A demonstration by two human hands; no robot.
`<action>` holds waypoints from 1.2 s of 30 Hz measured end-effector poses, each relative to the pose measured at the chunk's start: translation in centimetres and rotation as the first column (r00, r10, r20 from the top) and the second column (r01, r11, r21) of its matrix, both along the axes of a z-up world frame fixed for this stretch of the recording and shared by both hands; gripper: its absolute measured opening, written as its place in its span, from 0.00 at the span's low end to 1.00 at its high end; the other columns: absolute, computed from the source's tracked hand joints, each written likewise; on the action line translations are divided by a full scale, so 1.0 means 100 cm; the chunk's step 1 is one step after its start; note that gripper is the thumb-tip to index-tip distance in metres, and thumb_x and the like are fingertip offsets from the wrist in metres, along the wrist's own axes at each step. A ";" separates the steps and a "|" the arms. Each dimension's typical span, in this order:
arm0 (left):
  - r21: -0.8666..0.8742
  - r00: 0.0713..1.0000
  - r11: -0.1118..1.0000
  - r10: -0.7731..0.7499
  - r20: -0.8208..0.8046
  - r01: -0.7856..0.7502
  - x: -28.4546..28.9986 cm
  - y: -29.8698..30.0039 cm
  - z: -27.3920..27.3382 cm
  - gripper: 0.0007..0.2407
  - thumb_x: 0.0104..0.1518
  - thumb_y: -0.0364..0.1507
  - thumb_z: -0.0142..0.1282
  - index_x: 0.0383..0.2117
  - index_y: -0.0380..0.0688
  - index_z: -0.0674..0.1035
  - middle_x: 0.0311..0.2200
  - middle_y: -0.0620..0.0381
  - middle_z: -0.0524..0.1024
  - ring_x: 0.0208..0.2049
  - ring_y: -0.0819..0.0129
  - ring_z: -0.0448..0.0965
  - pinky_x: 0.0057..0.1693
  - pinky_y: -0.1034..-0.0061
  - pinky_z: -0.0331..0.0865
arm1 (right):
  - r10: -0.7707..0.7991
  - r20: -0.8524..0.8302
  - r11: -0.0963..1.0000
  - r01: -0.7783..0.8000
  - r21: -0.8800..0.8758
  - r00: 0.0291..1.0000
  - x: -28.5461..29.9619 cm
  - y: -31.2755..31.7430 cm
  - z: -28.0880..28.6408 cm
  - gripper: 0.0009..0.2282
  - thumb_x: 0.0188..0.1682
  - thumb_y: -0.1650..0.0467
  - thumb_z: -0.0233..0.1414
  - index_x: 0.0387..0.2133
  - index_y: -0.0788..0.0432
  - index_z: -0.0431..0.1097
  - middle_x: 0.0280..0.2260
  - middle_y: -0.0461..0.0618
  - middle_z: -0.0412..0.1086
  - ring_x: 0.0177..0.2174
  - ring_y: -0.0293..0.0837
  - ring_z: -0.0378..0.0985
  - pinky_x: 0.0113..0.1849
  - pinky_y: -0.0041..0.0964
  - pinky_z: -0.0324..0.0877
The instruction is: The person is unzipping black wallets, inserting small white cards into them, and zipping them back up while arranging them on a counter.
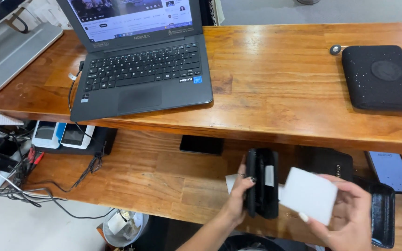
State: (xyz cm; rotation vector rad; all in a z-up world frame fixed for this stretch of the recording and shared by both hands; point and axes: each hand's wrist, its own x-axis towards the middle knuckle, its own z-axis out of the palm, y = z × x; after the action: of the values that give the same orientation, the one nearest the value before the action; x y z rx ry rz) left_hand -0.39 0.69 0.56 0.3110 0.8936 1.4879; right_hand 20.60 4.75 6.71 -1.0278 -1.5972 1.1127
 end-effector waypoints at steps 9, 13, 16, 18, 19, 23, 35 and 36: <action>0.071 0.940 0.946 0.304 0.154 -0.318 -0.023 -0.020 0.016 0.12 0.60 0.31 0.45 0.46 0.42 0.74 0.37 0.50 0.75 0.39 0.61 0.76 0.47 0.66 0.74 | -0.075 0.166 0.955 0.119 -0.271 0.983 -0.043 0.003 -0.102 0.44 0.26 0.76 0.69 0.59 0.62 0.50 0.56 0.65 0.63 0.55 0.51 0.71 0.43 0.45 0.79; 0.060 0.958 0.957 0.282 0.059 -0.285 -0.018 -0.019 0.034 0.34 0.51 0.33 0.54 0.70 0.54 0.62 0.52 0.52 0.75 0.47 0.67 0.75 0.53 0.72 0.72 | 0.124 0.379 0.972 -0.190 0.141 0.917 -0.045 0.008 -0.106 0.50 0.32 0.55 0.64 0.66 0.65 0.46 0.63 0.63 0.52 0.53 0.52 0.70 0.54 0.46 0.68; 0.004 0.975 0.976 0.216 0.059 -0.217 -0.014 -0.018 0.033 0.41 0.49 0.31 0.60 0.72 0.68 0.51 0.61 0.52 0.70 0.57 0.59 0.73 0.60 0.59 0.72 | 0.155 0.439 0.960 -0.240 0.147 0.885 -0.039 -0.001 -0.070 0.52 0.33 0.60 0.65 0.70 0.61 0.39 0.68 0.66 0.42 0.68 0.60 0.46 0.64 0.54 0.48; -0.128 0.977 0.975 0.193 0.092 -0.181 -0.006 -0.015 0.028 0.39 0.51 0.32 0.60 0.71 0.81 0.55 0.46 0.58 0.76 0.39 0.65 0.76 0.44 0.72 0.74 | 0.347 0.356 0.913 -0.399 0.083 0.868 -0.032 -0.008 -0.054 0.57 0.29 0.54 0.68 0.69 0.62 0.39 0.71 0.58 0.45 0.68 0.52 0.50 0.65 0.48 0.48; -0.131 0.978 0.976 0.187 0.094 -0.174 0.000 -0.014 0.027 0.39 0.51 0.32 0.60 0.71 0.81 0.55 0.46 0.58 0.76 0.39 0.65 0.76 0.44 0.72 0.74 | 0.342 0.357 0.916 -0.393 0.080 0.869 -0.030 -0.009 -0.075 0.57 0.29 0.54 0.68 0.69 0.62 0.39 0.71 0.58 0.45 0.68 0.52 0.50 0.65 0.48 0.48; -0.139 0.938 0.990 0.083 0.337 -0.037 0.017 -0.009 0.018 0.17 0.60 0.40 0.53 0.56 0.62 0.70 0.40 0.56 0.76 0.36 0.62 0.76 0.36 0.69 0.77 | 0.019 0.393 0.959 -0.128 0.252 0.919 -0.025 -0.015 -0.113 0.33 0.33 0.62 0.68 0.55 0.55 0.68 0.50 0.53 0.72 0.48 0.47 0.77 0.50 0.38 0.72; 0.290 0.676 0.836 -0.547 0.493 0.465 -0.007 -0.036 0.070 0.51 0.52 0.71 0.22 0.71 0.39 0.61 0.71 0.37 0.56 0.72 0.51 0.58 0.72 0.55 0.54 | -0.565 -0.059 0.823 0.567 0.022 0.823 0.024 -0.018 -0.074 0.21 0.49 0.70 0.65 0.54 0.66 0.71 0.39 0.48 0.70 0.37 0.34 0.69 0.40 0.26 0.67; 0.287 0.758 0.811 -0.581 0.297 0.510 -0.003 -0.038 0.085 0.49 0.51 0.68 0.17 0.72 0.43 0.58 0.69 0.36 0.58 0.71 0.48 0.58 0.75 0.56 0.52 | -0.608 -0.069 0.791 0.611 0.037 0.791 0.021 -0.021 -0.064 0.24 0.48 0.71 0.67 0.58 0.64 0.71 0.39 0.51 0.72 0.36 0.34 0.71 0.42 0.25 0.69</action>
State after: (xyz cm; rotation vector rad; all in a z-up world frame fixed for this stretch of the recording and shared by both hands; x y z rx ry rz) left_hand -0.73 -3.11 9.01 0.3771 0.3027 1.0219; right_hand 22.71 2.67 0.33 -1.3368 -1.1076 0.6319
